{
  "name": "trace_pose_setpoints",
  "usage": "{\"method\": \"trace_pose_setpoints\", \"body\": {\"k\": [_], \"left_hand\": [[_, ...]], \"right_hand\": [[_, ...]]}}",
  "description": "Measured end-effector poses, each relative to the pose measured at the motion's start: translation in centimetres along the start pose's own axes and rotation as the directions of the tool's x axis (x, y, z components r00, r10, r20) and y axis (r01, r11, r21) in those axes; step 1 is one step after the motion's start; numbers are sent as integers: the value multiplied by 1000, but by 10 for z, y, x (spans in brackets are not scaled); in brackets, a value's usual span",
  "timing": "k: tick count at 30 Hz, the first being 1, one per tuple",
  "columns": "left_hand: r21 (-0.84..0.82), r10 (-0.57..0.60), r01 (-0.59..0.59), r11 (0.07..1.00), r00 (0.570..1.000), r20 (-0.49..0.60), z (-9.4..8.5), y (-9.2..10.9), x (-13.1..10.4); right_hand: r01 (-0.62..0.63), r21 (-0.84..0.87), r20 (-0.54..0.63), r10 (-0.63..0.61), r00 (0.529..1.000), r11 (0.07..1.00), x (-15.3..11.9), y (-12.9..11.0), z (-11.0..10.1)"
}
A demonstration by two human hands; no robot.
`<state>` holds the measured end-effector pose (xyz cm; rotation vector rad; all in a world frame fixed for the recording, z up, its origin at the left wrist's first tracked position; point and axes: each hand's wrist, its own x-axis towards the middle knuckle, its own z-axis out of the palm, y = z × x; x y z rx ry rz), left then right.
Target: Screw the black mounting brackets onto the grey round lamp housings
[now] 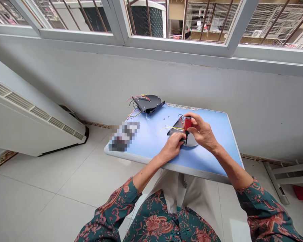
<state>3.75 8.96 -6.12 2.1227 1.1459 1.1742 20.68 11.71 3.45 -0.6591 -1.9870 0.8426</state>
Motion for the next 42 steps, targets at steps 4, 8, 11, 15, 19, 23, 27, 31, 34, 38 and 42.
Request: {"method": "trace_pose_setpoints", "body": {"k": [4,8,11,15,19,23,27,31,34,38,42], "left_hand": [[-7,34,-34,999,999,-32,11,12,0],[-41,124,-123,992,992,21,6,12,11],[-85,204,-192,978,964,171,1,4,28],[-144,215,-180,973,932,290,4,-9,46],[-228,184,-119,966,940,288,2,-8,48],[-299,165,-45,953,906,390,-10,0,47],[-329,139,5,944,900,413,-13,4,48],[-308,144,-29,951,924,355,-8,5,49],[-302,144,-37,953,929,340,-6,3,48],[-317,121,-9,948,935,334,-6,-1,47],[-292,107,-7,956,939,326,-5,0,46]], "right_hand": [[-16,-7,9,16,1000,1000,-8,0,-17],[-17,7,-29,17,999,1000,-17,0,-27],[-12,-31,-25,11,1000,999,-19,-2,-25],[2,-97,-1,-2,1000,995,-18,-7,-17],[-4,-87,0,4,1000,996,-17,-8,-14],[-76,-31,5,76,997,997,-16,-3,-17],[-96,-7,-28,96,995,995,-17,-2,-22],[-74,-168,-136,51,989,983,-16,-13,-22],[-52,-365,-277,-55,959,929,-11,-21,-16],[-17,-378,-228,-75,971,925,-2,-22,-16],[-42,27,46,41,998,999,2,-19,-29]]}}
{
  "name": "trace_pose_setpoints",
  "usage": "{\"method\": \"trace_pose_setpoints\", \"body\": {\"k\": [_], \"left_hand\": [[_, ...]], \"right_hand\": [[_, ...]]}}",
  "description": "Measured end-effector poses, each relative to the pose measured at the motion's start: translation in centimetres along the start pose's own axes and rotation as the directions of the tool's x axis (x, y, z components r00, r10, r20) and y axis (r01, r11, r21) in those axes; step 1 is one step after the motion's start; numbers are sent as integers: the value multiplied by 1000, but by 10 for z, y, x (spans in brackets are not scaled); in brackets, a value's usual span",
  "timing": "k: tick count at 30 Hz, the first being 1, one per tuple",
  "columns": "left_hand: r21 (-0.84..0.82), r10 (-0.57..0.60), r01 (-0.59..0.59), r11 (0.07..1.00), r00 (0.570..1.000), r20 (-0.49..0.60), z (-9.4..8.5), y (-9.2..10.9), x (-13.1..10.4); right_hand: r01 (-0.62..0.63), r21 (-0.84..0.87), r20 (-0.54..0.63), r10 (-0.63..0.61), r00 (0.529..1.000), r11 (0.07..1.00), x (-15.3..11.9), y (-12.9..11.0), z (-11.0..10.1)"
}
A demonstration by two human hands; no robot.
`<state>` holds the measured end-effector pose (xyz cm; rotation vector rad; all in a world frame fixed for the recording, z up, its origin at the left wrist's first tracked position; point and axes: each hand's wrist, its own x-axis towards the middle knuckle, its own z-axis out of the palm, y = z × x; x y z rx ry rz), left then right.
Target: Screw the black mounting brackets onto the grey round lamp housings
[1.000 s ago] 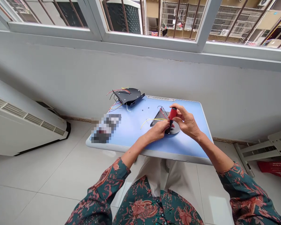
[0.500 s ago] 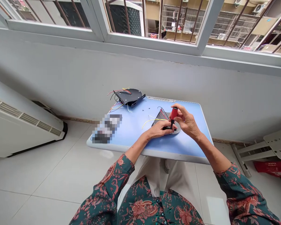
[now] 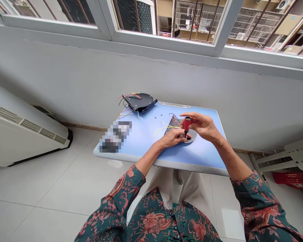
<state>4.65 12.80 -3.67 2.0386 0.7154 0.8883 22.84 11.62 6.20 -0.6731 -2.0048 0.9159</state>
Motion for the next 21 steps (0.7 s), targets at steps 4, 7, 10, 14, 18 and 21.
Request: {"method": "trace_pose_setpoints", "body": {"k": [4,7,10,14,18,21], "left_hand": [[13,-9,9,1000,1000,-22,3,2,1],[12,-9,9,1000,1000,-29,3,2,2],[12,5,-5,1000,1000,-23,3,1,1],[22,22,-21,1000,1000,-18,3,0,1],[52,-5,6,999,1000,-30,4,0,1],[43,-7,8,999,1000,-27,4,1,1]], "right_hand": [[-47,36,-79,50,996,998,-2,-6,-2],[-54,-249,-261,-14,965,967,-5,-14,8],[-29,-335,-263,-64,963,942,-6,-16,12],[-15,12,10,15,1000,1000,-3,-10,2],[-72,-49,-178,63,982,996,-5,-10,2],[-80,-250,-346,-12,938,965,-8,-13,7]]}}
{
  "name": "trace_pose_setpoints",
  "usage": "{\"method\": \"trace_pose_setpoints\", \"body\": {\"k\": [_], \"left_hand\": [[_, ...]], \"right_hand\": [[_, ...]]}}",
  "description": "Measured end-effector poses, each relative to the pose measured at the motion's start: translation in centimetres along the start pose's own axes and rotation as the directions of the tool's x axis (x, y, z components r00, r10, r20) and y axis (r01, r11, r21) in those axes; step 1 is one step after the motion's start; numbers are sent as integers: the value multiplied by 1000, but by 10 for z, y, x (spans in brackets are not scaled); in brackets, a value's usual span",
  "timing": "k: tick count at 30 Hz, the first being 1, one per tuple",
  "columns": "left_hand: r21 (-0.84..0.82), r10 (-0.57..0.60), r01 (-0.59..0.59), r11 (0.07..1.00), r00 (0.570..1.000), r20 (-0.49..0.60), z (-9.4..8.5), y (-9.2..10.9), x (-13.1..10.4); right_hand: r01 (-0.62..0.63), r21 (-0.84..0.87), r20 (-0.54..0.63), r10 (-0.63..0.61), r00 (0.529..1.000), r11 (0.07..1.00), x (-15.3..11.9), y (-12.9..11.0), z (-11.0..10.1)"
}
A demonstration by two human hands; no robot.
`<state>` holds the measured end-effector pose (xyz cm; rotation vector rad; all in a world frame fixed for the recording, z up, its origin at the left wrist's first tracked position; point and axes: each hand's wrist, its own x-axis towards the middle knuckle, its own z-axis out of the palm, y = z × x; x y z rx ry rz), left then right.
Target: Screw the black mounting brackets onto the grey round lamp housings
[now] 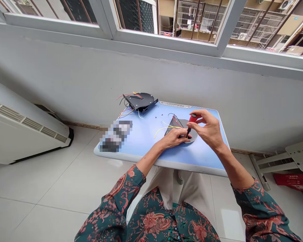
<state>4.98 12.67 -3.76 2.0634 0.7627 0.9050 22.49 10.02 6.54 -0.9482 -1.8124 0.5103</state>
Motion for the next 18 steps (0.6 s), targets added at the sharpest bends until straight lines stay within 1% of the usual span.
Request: {"method": "trace_pose_setpoints", "body": {"k": [1,2,5,7,9,10,13,14,15,16,17,18], "left_hand": [[-8,2,-2,1000,1000,2,0,0,0],[-17,6,-6,1000,1000,5,-1,1,-1],[-46,19,-19,999,1000,11,-1,2,-2],[-54,15,-15,998,1000,10,-1,3,-2],[-55,2,-2,998,1000,6,0,3,-2],[-56,-4,4,998,1000,1,1,3,-2],[-63,-5,4,998,1000,-14,2,3,-1],[-72,-2,0,997,1000,-19,2,2,-1],[-83,4,-5,996,1000,-19,2,2,-1],[-97,9,-10,995,1000,-15,2,2,-1],[-107,14,-16,994,1000,-11,2,2,-1],[-110,19,-20,994,1000,-6,2,2,-1]], "right_hand": [[7,-12,-4,-7,1000,1000,0,0,0],[1,8,22,-1,1000,1000,1,1,-1],[-77,152,158,53,986,985,6,7,-7],[-132,223,197,88,977,966,8,10,-11],[-141,228,163,105,981,963,5,9,-11],[-129,197,127,105,986,972,3,8,-9],[-53,30,-6,53,999,998,-4,1,-4],[-31,3,-19,31,999,1000,-4,0,-3],[-13,14,9,13,1000,1000,-3,-1,-4],[-2,63,79,-3,997,998,-1,-1,-5],[-1,132,173,-22,985,991,2,-1,-8],[-10,199,269,-45,962,980,4,-1,-10]]}}
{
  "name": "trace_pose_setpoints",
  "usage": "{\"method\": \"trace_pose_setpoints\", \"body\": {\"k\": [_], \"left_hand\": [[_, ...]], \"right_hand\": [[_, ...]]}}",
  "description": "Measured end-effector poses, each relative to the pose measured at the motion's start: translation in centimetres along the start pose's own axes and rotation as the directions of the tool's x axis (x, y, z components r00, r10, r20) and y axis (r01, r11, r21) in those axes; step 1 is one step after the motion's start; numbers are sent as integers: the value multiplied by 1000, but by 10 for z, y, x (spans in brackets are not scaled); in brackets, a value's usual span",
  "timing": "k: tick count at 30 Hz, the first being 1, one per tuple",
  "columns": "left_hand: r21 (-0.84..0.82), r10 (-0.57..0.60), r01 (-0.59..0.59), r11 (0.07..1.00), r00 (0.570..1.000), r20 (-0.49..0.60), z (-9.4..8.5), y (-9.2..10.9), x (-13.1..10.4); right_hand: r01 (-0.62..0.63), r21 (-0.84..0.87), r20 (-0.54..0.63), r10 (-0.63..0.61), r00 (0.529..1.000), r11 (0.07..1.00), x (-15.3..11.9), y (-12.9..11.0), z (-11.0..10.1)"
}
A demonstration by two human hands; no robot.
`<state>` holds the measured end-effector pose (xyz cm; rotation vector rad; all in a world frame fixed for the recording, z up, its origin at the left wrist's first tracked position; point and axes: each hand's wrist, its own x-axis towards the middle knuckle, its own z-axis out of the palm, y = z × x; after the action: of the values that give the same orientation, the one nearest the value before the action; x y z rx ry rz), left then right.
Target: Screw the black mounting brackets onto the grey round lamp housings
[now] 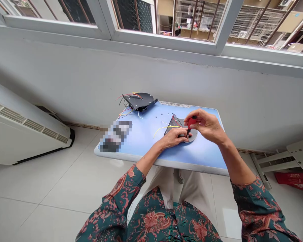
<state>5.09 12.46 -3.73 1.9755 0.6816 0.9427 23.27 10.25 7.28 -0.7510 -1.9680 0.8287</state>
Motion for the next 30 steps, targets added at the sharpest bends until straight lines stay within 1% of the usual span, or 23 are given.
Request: {"method": "trace_pose_setpoints", "body": {"k": [1,2,3,4,6,8,9,11,14,16,18,21,23,25,27,30], "left_hand": [[4,1,-1,1000,1000,4,0,0,0],[13,-3,3,1000,1000,6,0,0,0],[26,-12,12,1000,1000,5,0,-1,0],[37,-23,23,999,1000,-2,0,-1,0],[55,-43,44,998,999,-13,0,-1,0],[61,-47,49,997,999,-27,1,-1,0],[58,-47,48,997,998,-33,1,-1,0],[45,-41,42,998,999,-32,1,-1,0],[12,-7,7,1000,1000,-10,1,0,0],[-21,12,-12,1000,1000,-15,2,-1,1],[-47,8,-10,999,1000,-26,2,-2,1],[-59,-10,9,998,1000,-29,3,-4,0],[-57,-16,13,998,999,-41,3,-4,-1],[-35,-15,13,999,999,-48,3,-5,-1],[7,0,0,1000,1000,-30,1,-5,-1],[93,34,-39,995,998,56,-3,-3,0]], "right_hand": [[-1,48,82,-3,997,999,2,0,-3],[-3,62,126,-5,992,998,3,0,-4],[0,42,118,-5,993,999,3,0,-4],[1,-1,65,-1,998,1000,3,0,-3],[-20,-112,-101,9,995,994,1,0,3],[-58,-192,-244,10,970,980,-2,1,9],[-73,-204,-272,15,962,976,-3,2,11],[-84,-151,-240,46,970,985,-3,5,9],[-120,46,-138,125,983,992,-3,10,0],[-138,130,-112,153,982,982,-4,12,-4],[-122,106,-144,137,980,987,-5,13,-2],[-91,-63,-250,73,966,994,-6,13,7],[-84,-97,-272,55,961,992,-5,15,10],[-74,-12,-219,69,973,997,-2,19,9],[-63,106,-142,78,987,992,0,22,5],[-51,224,-68,68,995,973,1,27,0]]}}
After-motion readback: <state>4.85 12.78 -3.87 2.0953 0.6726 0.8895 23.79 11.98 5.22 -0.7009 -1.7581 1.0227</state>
